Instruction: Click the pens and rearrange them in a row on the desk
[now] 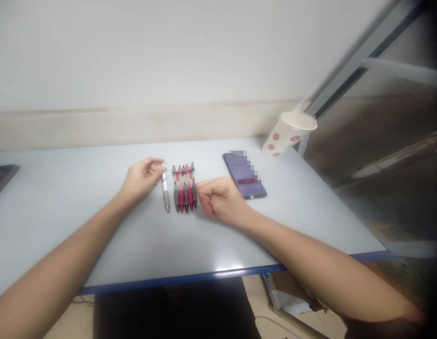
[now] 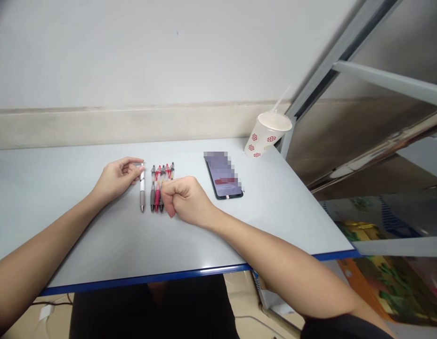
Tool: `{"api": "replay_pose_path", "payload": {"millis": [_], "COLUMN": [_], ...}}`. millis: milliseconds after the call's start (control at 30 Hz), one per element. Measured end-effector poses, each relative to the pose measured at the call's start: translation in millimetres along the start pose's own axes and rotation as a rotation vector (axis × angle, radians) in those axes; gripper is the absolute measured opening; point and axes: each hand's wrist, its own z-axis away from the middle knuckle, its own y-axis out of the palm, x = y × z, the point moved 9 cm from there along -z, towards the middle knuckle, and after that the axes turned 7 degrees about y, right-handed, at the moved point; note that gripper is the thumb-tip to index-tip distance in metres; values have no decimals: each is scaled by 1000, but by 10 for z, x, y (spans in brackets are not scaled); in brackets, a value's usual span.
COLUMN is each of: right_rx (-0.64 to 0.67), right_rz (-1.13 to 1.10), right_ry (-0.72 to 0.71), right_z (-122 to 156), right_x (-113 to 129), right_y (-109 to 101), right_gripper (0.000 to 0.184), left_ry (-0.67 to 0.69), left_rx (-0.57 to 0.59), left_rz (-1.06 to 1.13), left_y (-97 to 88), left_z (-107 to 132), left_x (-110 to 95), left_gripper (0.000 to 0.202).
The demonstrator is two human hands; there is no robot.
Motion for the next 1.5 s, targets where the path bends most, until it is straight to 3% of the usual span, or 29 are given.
{"api": "replay_pose_path", "payload": {"millis": [133,233,333,400,467,567,733,867,1000,1133,1500], "right_rx": [-81,-133,-94,-40,15,77,87,80,94,123,49], "right_rz": [111,418,766,867,881,891,924,945,989,967,1008], "right_ry": [71,161,331,417,448,488,549,541,574,575,575], "right_z": [-28,-68,-72,-46,-22,2,4,1,11,7,19], "right_x": [-67,-148,-264,-299,-283,-269,-332,-349,-374,-420,-459], "right_y": [-100,-218,-286,-269,-193,-76,-59,-114,-172,-139,-250], "right_gripper": [22,25,39,51,52,36,20,21,24,28,27], "left_ry": [-24,-43,-46,-28,-11,-19,-61,-49,4,44,255], "left_rx": [19,22,21,50,88,121,120,121,30,-32,290], "left_rz": [-5,20,-49,-142,-203,-220,-226,-227,-192,-186,-315], "left_y": [4,11,9,24,46,54,25,33,20,72,376], "left_z": [-7,-14,-32,-54,-78,-100,-97,-90,-87,-26,331], "left_x": [21,28,2,-41,-80,-96,-90,-79,-48,-79,-454], "left_gripper": [44,40,34,28,22,17,18,16,32,34,29]}}
